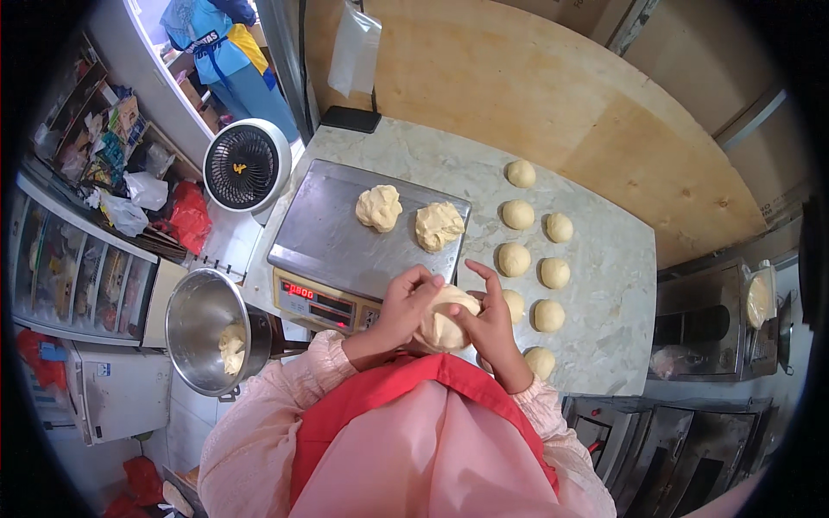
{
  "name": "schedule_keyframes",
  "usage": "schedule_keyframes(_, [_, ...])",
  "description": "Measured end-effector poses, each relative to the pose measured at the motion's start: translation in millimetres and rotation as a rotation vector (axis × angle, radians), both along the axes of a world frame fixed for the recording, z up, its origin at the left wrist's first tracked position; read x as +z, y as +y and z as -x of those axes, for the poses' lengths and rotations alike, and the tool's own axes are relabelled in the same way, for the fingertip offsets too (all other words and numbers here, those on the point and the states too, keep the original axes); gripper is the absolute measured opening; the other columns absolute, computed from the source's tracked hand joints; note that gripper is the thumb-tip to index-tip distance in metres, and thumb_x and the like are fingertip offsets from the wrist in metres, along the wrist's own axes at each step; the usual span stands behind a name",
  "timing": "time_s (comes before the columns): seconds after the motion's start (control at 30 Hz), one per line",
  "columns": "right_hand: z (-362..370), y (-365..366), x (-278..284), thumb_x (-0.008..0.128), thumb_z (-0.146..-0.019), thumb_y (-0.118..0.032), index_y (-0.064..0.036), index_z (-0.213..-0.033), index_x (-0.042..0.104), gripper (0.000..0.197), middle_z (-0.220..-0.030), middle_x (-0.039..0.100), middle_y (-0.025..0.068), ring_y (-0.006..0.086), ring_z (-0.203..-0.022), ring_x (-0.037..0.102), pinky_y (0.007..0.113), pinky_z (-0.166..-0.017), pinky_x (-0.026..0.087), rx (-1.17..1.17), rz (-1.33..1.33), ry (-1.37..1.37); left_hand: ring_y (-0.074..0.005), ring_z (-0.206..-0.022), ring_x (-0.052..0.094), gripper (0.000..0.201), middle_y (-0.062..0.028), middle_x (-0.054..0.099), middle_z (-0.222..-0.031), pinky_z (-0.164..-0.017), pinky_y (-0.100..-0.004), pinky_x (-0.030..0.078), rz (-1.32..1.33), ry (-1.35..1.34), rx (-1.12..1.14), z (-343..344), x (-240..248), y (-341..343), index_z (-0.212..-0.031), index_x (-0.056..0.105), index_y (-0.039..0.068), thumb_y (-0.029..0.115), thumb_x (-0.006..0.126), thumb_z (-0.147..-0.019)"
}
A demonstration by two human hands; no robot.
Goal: Portioning dough using scissors and a digital scale, then shaping the pieces into round balls.
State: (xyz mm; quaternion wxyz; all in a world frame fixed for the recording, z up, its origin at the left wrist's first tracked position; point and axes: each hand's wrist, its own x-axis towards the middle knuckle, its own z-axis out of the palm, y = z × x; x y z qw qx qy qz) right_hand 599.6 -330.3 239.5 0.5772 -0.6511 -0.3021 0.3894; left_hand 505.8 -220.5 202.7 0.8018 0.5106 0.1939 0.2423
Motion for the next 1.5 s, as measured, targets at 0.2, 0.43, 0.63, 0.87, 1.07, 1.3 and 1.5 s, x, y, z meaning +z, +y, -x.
schedule_keyframes(0.2, [18.3,6.0,-27.5,0.068,-0.069,-0.026,-0.0089,-0.130,0.016,0.082,-0.115,0.040,0.0182,0.0244,-0.102,0.045,0.031,-0.080,0.042,-0.184,-0.466,0.127,-0.0065,-0.064,0.050,0.019,0.0007,0.050,-0.069,-0.058,-0.0208,0.043,0.329,-0.088,0.332,-12.8,25.9,-2.6,-0.078,0.048,0.007,0.024,0.045,-0.087])
schedule_keyframes(0.43, [20.9,10.6,-14.4,0.060,-0.076,-0.012,-0.0045,-0.126,0.023,0.062,-0.100,0.051,0.0142,0.0186,-0.090,0.053,0.028,-0.077,0.044,-0.368,-0.426,0.315,-0.0123,-0.077,0.054,0.025,-0.0039,0.053,-0.086,-0.067,-0.0282,0.047,0.613,-0.095,0.104,-13.1,5.2,-4.3,-0.087,0.048,0.006,0.028,0.037,-0.090])
schedule_keyframes(0.63, [14.0,7.6,-5.9,0.059,-0.077,-0.008,-0.0038,-0.121,0.031,0.053,-0.091,0.054,0.0108,0.0157,-0.082,0.054,0.027,-0.071,0.046,-0.420,-0.445,0.190,-0.0141,-0.079,0.052,0.028,-0.0046,0.052,-0.089,-0.073,-0.0251,0.043,0.047,-0.052,0.275,-4.9,3.5,-4.4,-0.094,0.048,0.003,0.029,0.041,-0.089])
schedule_keyframes(0.87, [13.2,5.5,-8.7,0.058,-0.079,-0.021,-0.0049,-0.122,0.032,0.052,-0.084,0.055,0.0074,0.0097,-0.073,0.052,0.019,-0.063,0.041,-0.152,-0.358,0.069,-0.0077,-0.069,0.049,0.019,-0.0023,0.051,-0.075,-0.064,-0.0212,0.042,-0.120,-0.060,0.079,-5.0,0.8,-13.1,-0.084,0.047,0.005,0.023,0.053,-0.083])
schedule_keyframes(1.07, [10.8,0.3,-10.7,0.057,-0.079,-0.025,-0.0049,-0.125,0.030,0.056,-0.102,0.051,0.0157,0.0197,-0.090,0.052,0.028,-0.074,0.042,-0.161,-0.255,-0.161,-0.0153,-0.068,0.057,0.021,-0.0056,0.054,-0.074,-0.060,-0.0277,0.048,0.602,-0.099,0.161,-12.8,7.8,-4.3,-0.081,0.047,0.007,0.028,0.047,-0.085])
schedule_keyframes(1.3, [33.5,1.5,-11.3,0.071,-0.063,-0.026,-0.0026,-0.126,0.029,0.080,-0.128,0.023,0.0273,0.0420,-0.115,0.029,0.044,-0.094,0.028,-0.052,-0.250,-0.766,-0.0169,-0.074,0.058,0.028,-0.0069,0.055,-0.083,-0.066,-0.0305,0.049,0.660,-0.116,0.161,-10.0,18.3,-9.5,-0.090,0.047,0.008,0.035,0.041,-0.087])
schedule_keyframes(1.5, [10.9,-4.2,-16.1,0.074,-0.061,-0.018,-0.0038,-0.128,0.024,0.085,-0.115,0.043,0.0206,0.0251,-0.105,0.045,0.033,-0.087,0.037,0.002,-0.139,-0.146,-0.0138,-0.076,0.056,0.026,-0.0039,0.054,-0.085,-0.066,-0.0284,0.048,0.612,-0.070,-0.051,-3.7,1.9,-2.1,-0.091,0.047,0.009,0.034,0.043,-0.087])
